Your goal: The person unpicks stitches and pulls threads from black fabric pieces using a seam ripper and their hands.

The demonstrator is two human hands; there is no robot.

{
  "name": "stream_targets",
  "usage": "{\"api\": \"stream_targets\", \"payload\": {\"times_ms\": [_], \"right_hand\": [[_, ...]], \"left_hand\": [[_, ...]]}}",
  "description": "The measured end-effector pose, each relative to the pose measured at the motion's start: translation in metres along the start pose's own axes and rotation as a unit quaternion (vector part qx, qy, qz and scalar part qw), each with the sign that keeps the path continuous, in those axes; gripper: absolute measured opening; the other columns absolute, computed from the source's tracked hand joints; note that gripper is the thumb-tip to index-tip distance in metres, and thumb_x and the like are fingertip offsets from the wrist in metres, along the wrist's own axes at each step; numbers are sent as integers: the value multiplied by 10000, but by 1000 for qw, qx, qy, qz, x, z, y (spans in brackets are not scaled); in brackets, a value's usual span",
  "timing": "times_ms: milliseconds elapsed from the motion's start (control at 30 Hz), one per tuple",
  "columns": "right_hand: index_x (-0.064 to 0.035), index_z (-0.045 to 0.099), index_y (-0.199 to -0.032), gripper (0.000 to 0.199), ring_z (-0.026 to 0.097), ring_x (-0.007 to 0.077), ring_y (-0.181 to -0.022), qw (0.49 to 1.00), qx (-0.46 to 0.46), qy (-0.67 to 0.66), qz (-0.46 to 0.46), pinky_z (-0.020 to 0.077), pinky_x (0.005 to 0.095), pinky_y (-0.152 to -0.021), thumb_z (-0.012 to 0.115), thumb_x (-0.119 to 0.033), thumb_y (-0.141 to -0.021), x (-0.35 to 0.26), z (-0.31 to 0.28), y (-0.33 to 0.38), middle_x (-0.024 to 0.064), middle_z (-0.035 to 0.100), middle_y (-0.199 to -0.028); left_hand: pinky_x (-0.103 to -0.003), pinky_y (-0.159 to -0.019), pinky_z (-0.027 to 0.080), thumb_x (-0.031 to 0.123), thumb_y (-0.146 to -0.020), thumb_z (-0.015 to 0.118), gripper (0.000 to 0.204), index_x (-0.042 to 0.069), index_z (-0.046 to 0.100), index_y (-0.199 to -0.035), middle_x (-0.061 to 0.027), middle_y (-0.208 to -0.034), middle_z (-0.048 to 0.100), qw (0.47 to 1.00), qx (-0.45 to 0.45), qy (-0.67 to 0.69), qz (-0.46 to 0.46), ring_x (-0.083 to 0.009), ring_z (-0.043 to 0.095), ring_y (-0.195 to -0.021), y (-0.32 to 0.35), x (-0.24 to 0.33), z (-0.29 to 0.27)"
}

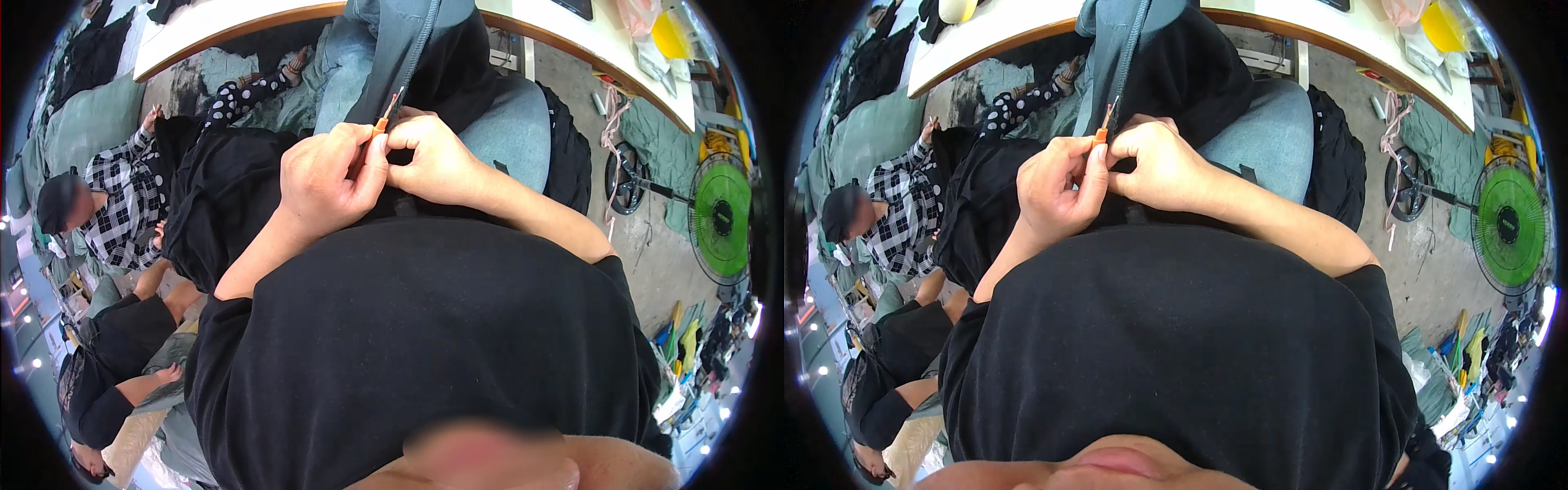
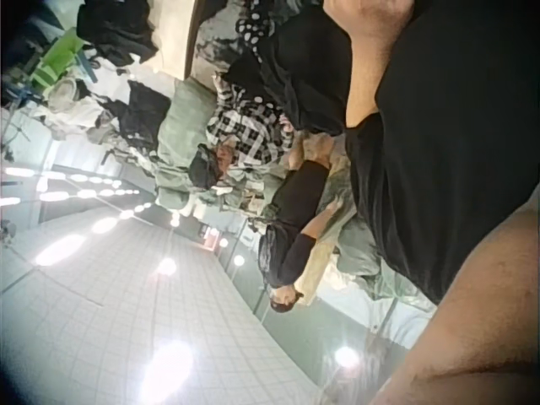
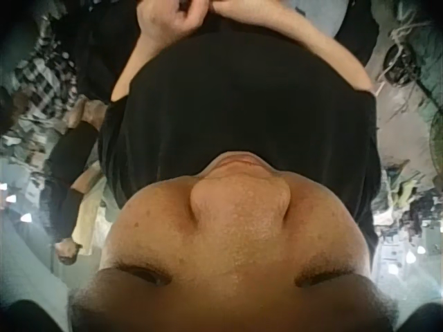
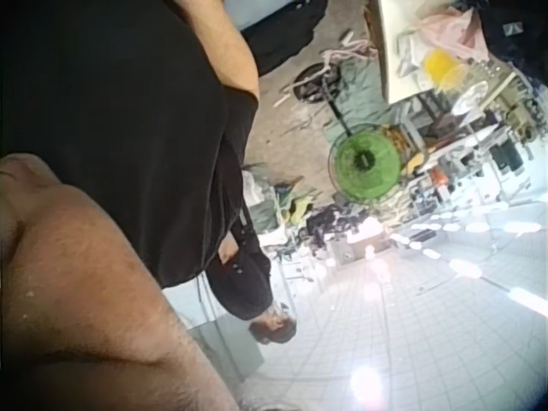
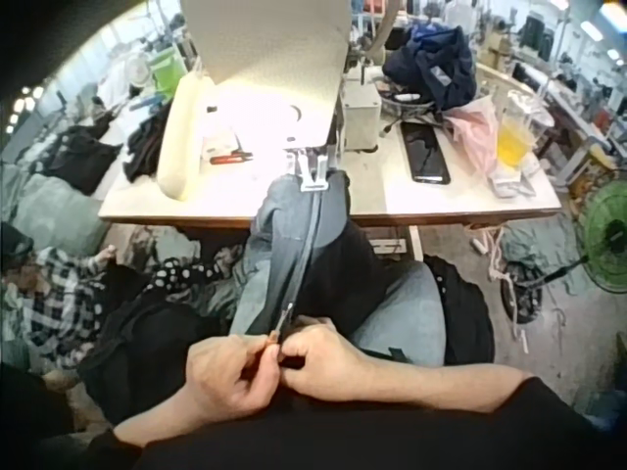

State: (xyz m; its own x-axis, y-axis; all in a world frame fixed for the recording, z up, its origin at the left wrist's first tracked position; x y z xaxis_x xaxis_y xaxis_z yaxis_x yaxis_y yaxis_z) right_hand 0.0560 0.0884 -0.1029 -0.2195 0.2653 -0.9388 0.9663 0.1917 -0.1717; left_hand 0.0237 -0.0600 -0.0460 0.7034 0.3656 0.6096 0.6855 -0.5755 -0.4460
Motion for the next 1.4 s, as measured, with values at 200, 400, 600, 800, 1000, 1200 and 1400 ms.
{"api": "stream_targets", "payload": {"times_ms": [200, 400, 600, 800, 1000, 1200, 1400], "right_hand": [[-47, 782, -904, 176, 666, 291, -859, 1000, -7, -11, -16, 528, 440, -859, 800, -208, -835, -1, 4, -6, 124, 744, -832], [-12, 732, -887, 75, 700, 345, -819, 996, 7, 70, -48, 560, 418, -771, 732, -25, -813, -13, 0, -4, 158, 732, -860], [24, 705, -821, 63, 681, 108, -758, 1000, -29, 2, 4, 526, 289, -686, 666, 73, -828, -6, 4, 2, 47, 739, -789], [10, 706, -905, 109, 742, 249, -769, 999, -9, 48, 8, 557, 352, -700, 729, -9, -801, -9, 2, 1, 124, 744, -803], [1, 733, -960, 176, 714, 317, -1028, 1000, -26, -11, -4, 570, 398, -911, 799, -49, -805, -15, 0, -9, 154, 744, -1030], [-10, 755, -1011, 233, 730, 306, -996, 998, -8, -60, 15, 572, 395, -900, 837, -76, -803, -10, -6, -3, 148, 758, -1026], [3, 737, -965, 215, 730, 314, -963, 997, -6, -66, 30, 578, 400, -857, 837, -88, -798, -4, -3, 0, 163, 744, -988]], "left_hand": [[-321, -482, 464, 57, -850, 765, 81, 44, 705, -902, -39, -651, 626, 1000, 16, -16, 10, -183, 607, -492, -3, -2, -3], [-365, -528, 526, 125, -878, 741, 61, 70, 716, -865, -88, -746, 691, 998, 36, -49, 29, -256, 674, -583, -2, -1, 0], [-378, -488, 467, 130, -877, 722, 99, 74, 659, -826, -76, -602, 581, 994, 99, -36, 32, -252, 610, -497, -6, 5, 1], [-379, -481, 465, 149, -880, 736, 126, 80, 660, -807, -72, -618, 595, 994, 94, -42, 48, -246, 615, -505, -15, 4, 2], [-323, -515, 504, 57, -864, 757, 92, 29, 732, -947, -86, -745, 698, 996, 77, -25, 40, -218, 663, -548, -23, -2, 2], [-325, -506, 486, 78, -857, 754, 65, 58, 704, -892, -54, -653, 643, 996, 85, -9, 26, -209, 633, -522, -28, 2, 12], [-262, -489, 455, -36, -877, 749, 108, -16, 679, -958, -78, -674, 651, 996, 69, 5, 50, -130, 606, -502, -30, 7, 12]]}}
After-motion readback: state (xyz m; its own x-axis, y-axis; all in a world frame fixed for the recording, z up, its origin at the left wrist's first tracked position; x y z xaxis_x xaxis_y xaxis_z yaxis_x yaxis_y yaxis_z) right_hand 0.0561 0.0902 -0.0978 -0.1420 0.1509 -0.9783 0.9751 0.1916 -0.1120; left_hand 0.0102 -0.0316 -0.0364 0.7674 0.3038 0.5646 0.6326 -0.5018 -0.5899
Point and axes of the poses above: each hand's wrist, its own y-axis away from the middle knuckle, its own z-axis out of the palm, x = y × z, the point moved 4 cm from there along -y, towards the middle knuckle
